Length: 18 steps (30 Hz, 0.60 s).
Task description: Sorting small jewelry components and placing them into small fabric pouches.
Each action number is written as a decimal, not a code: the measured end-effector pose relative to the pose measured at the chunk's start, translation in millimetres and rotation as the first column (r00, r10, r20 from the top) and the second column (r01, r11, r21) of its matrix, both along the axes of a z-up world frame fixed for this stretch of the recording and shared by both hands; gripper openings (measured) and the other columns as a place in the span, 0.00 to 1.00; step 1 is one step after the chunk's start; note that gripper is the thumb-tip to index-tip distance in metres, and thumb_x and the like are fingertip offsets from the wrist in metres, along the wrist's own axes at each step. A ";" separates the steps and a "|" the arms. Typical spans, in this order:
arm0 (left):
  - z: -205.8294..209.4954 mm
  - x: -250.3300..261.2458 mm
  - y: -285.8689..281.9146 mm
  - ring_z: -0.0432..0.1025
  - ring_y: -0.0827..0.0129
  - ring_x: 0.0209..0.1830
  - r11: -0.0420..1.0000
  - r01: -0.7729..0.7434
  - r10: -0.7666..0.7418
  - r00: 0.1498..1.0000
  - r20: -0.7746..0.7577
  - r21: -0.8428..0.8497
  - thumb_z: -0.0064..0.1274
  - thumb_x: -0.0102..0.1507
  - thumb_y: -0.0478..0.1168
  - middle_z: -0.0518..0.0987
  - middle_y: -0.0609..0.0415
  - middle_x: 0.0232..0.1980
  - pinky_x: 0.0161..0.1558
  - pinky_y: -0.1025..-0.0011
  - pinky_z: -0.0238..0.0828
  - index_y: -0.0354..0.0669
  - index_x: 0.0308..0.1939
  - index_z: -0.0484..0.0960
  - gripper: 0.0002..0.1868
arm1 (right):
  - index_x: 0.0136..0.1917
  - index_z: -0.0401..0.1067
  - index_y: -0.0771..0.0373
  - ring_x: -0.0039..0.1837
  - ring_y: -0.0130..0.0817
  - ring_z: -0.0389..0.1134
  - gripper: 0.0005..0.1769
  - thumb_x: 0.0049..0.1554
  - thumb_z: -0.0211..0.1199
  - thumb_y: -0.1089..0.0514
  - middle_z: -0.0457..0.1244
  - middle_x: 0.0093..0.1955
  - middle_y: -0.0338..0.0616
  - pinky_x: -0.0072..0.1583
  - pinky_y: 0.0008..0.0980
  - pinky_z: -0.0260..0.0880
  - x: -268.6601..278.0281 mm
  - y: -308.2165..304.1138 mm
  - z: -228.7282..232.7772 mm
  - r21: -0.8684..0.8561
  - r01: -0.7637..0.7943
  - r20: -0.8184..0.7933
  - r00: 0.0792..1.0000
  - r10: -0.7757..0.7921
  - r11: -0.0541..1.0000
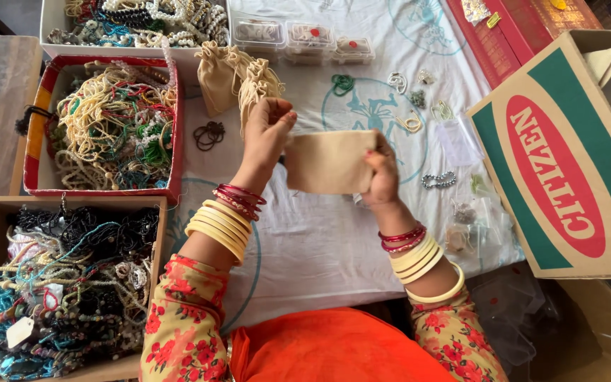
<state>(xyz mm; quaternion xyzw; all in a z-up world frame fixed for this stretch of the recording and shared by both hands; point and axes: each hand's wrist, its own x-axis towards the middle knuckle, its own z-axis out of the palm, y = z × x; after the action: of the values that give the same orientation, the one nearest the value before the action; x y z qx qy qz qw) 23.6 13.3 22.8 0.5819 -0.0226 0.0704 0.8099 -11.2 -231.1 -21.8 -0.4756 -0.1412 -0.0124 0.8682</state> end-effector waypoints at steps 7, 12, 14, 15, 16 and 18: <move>-52.9 9.8 -19.4 0.74 0.76 0.50 0.969 0.240 -0.237 0.970 -0.055 0.063 0.49 0.72 0.37 0.82 0.55 0.50 0.53 0.78 0.72 0.35 0.56 0.78 0.11 | 0.61 0.69 0.64 0.62 0.39 0.68 0.20 0.56 0.54 0.59 0.66 0.58 0.46 0.67 0.38 0.67 2.0 -5.2 39.3 0.234 0.116 -0.098 0.991 -0.095 0.965; -61.1 12.0 -16.8 0.75 0.74 0.48 0.916 0.399 -0.400 0.917 -0.012 -0.022 0.55 0.69 0.40 0.81 0.54 0.48 0.54 0.75 0.74 0.30 0.55 0.78 0.16 | 0.62 0.68 0.64 0.64 0.40 0.66 0.18 0.60 0.55 0.59 0.66 0.60 0.47 0.69 0.40 0.65 21.7 -24.8 17.0 0.124 0.243 -0.033 0.970 -0.241 0.962; -47.2 6.6 -15.8 0.75 0.74 0.48 0.910 0.414 -0.414 0.910 0.026 -0.017 0.59 0.67 0.40 0.81 0.54 0.48 0.54 0.74 0.75 0.28 0.54 0.78 0.18 | 0.62 0.68 0.64 0.64 0.41 0.66 0.18 0.60 0.55 0.59 0.66 0.60 0.47 0.69 0.41 0.66 22.5 -27.3 18.2 0.086 0.270 -0.014 0.963 -0.269 0.959; -31.1 0.2 -14.0 0.77 0.75 0.45 0.918 0.388 -0.385 0.921 -0.056 0.083 0.58 0.65 0.43 0.82 0.53 0.44 0.49 0.74 0.75 0.32 0.54 0.77 0.19 | 0.62 0.69 0.63 0.63 0.41 0.67 0.20 0.56 0.55 0.58 0.66 0.60 0.47 0.68 0.41 0.66 20.4 -25.4 22.4 0.145 0.249 -0.081 0.967 -0.240 0.958; -15.0 -6.2 -12.1 0.78 0.75 0.42 0.912 0.366 -0.345 0.929 -0.133 0.184 0.58 0.64 0.46 0.84 0.53 0.41 0.44 0.75 0.75 0.36 0.55 0.77 0.21 | 0.61 0.69 0.62 0.63 0.42 0.67 0.22 0.53 0.54 0.57 0.66 0.59 0.46 0.68 0.42 0.66 18.1 -23.4 26.7 0.204 0.232 -0.146 0.968 -0.205 0.951; -6.2 -10.7 -9.5 0.76 0.75 0.39 0.855 0.425 -0.379 0.903 -0.200 0.297 0.57 0.65 0.48 0.83 0.54 0.40 0.43 0.75 0.74 0.38 0.55 0.79 0.20 | 0.62 0.69 0.63 0.63 0.42 0.67 0.23 0.54 0.55 0.57 0.66 0.59 0.46 0.68 0.41 0.65 10.7 -21.5 28.3 0.230 0.179 -0.125 0.980 -0.153 0.957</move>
<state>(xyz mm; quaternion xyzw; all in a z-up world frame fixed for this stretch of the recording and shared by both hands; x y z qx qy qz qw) 12.9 3.7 16.6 0.6962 -0.1010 -0.1447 0.6958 -0.5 -252.6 6.5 -0.3772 -0.0519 -0.0770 0.9215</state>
